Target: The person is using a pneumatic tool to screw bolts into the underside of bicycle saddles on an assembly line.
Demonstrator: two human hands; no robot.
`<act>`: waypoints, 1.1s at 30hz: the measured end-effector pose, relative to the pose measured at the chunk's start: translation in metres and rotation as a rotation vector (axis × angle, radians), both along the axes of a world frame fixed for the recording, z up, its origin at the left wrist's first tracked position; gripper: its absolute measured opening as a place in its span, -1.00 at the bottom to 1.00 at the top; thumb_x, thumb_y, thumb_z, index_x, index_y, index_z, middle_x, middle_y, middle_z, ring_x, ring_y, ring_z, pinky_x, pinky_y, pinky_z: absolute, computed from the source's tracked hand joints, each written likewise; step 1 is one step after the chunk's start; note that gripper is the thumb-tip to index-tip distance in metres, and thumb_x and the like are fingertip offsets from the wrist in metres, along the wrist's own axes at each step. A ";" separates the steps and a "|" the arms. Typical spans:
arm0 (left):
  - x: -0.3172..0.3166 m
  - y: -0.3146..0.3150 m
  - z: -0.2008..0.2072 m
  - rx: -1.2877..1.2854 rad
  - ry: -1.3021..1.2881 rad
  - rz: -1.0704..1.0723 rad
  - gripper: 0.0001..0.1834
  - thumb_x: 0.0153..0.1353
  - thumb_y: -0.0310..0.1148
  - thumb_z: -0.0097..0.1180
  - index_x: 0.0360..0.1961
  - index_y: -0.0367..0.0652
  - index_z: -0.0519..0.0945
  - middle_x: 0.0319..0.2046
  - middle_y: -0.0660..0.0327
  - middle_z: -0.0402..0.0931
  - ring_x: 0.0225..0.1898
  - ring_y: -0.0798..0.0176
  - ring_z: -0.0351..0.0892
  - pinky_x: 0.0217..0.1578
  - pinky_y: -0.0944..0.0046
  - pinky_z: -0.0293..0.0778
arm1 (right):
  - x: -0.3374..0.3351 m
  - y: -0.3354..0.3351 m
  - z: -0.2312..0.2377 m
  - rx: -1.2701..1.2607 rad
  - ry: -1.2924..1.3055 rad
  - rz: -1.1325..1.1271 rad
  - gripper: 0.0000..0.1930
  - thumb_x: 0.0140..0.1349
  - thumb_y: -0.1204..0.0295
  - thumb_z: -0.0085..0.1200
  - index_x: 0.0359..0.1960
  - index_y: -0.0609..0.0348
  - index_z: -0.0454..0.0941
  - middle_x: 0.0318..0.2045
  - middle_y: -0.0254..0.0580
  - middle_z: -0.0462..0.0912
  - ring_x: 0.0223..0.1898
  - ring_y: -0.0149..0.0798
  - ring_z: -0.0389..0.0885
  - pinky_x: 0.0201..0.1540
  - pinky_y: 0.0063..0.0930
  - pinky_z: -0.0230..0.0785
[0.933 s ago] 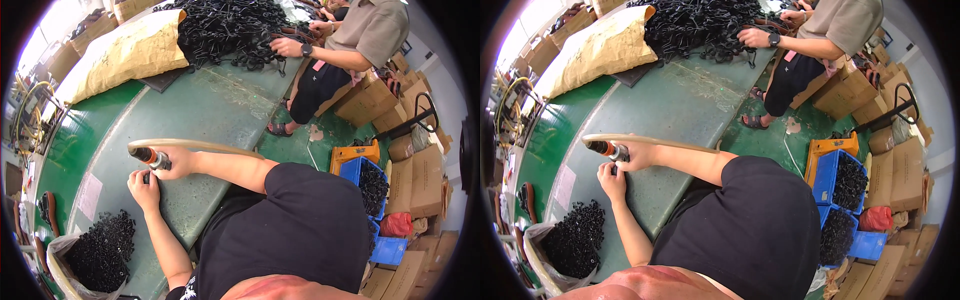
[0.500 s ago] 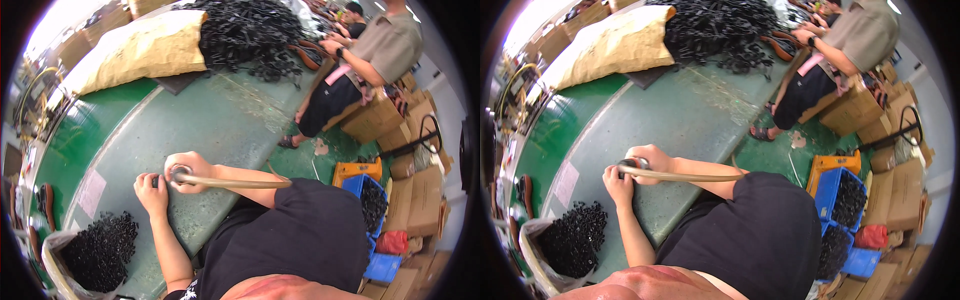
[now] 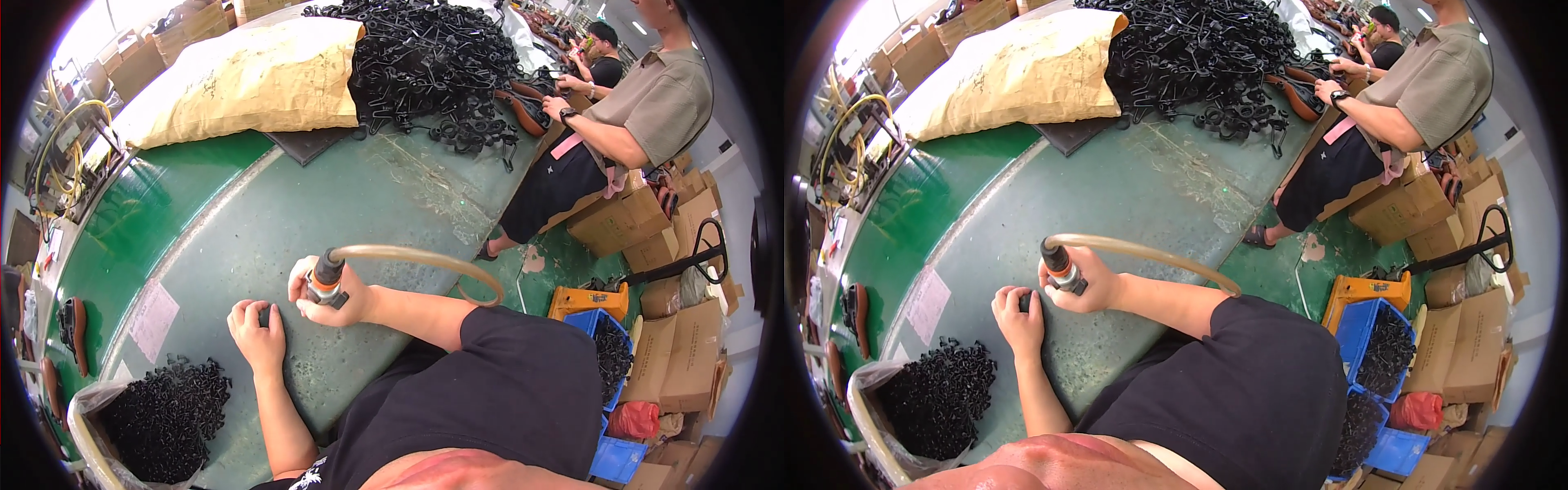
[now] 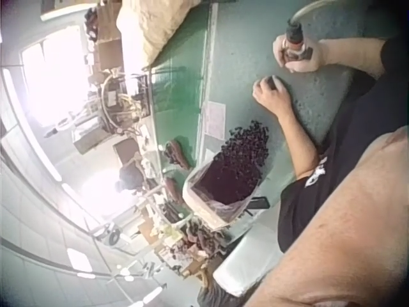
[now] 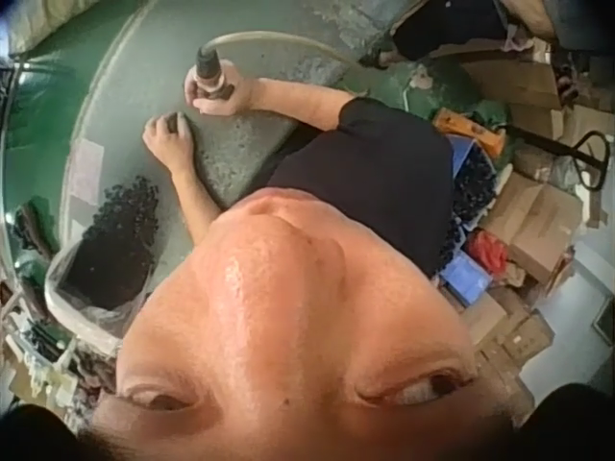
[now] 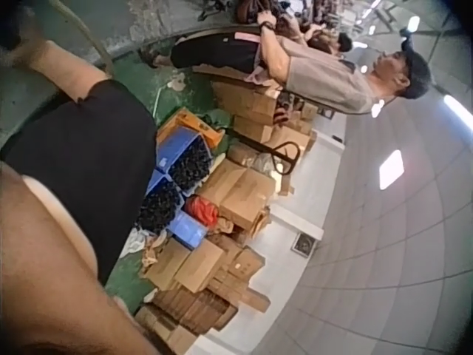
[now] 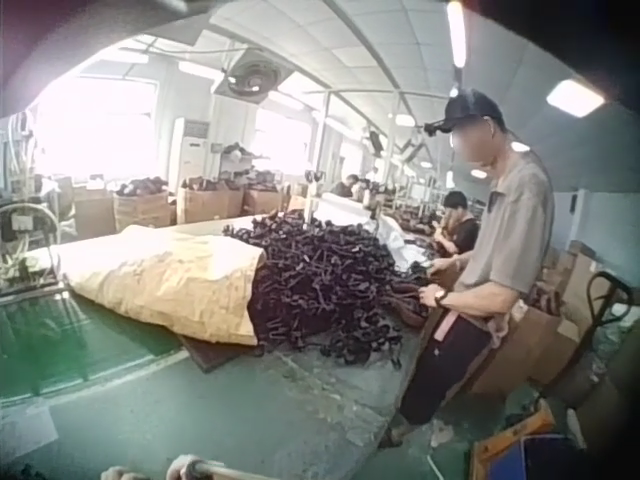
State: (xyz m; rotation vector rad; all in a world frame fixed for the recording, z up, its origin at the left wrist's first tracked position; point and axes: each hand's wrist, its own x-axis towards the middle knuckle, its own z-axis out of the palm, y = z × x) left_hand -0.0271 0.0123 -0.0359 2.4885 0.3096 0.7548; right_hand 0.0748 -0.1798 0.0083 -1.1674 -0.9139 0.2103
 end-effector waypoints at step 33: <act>-0.002 -0.001 0.001 -0.018 -0.014 -0.005 -0.80 0.08 -0.46 0.40 -0.26 -0.19 0.66 -0.11 0.09 0.59 0.00 -0.08 0.53 0.08 -0.01 0.46 | -0.005 0.007 0.015 -0.081 -0.243 -0.050 -0.70 0.15 0.62 0.30 -0.09 0.16 0.54 -0.27 -0.24 0.68 -0.43 -0.38 0.64 -0.33 -0.44 0.51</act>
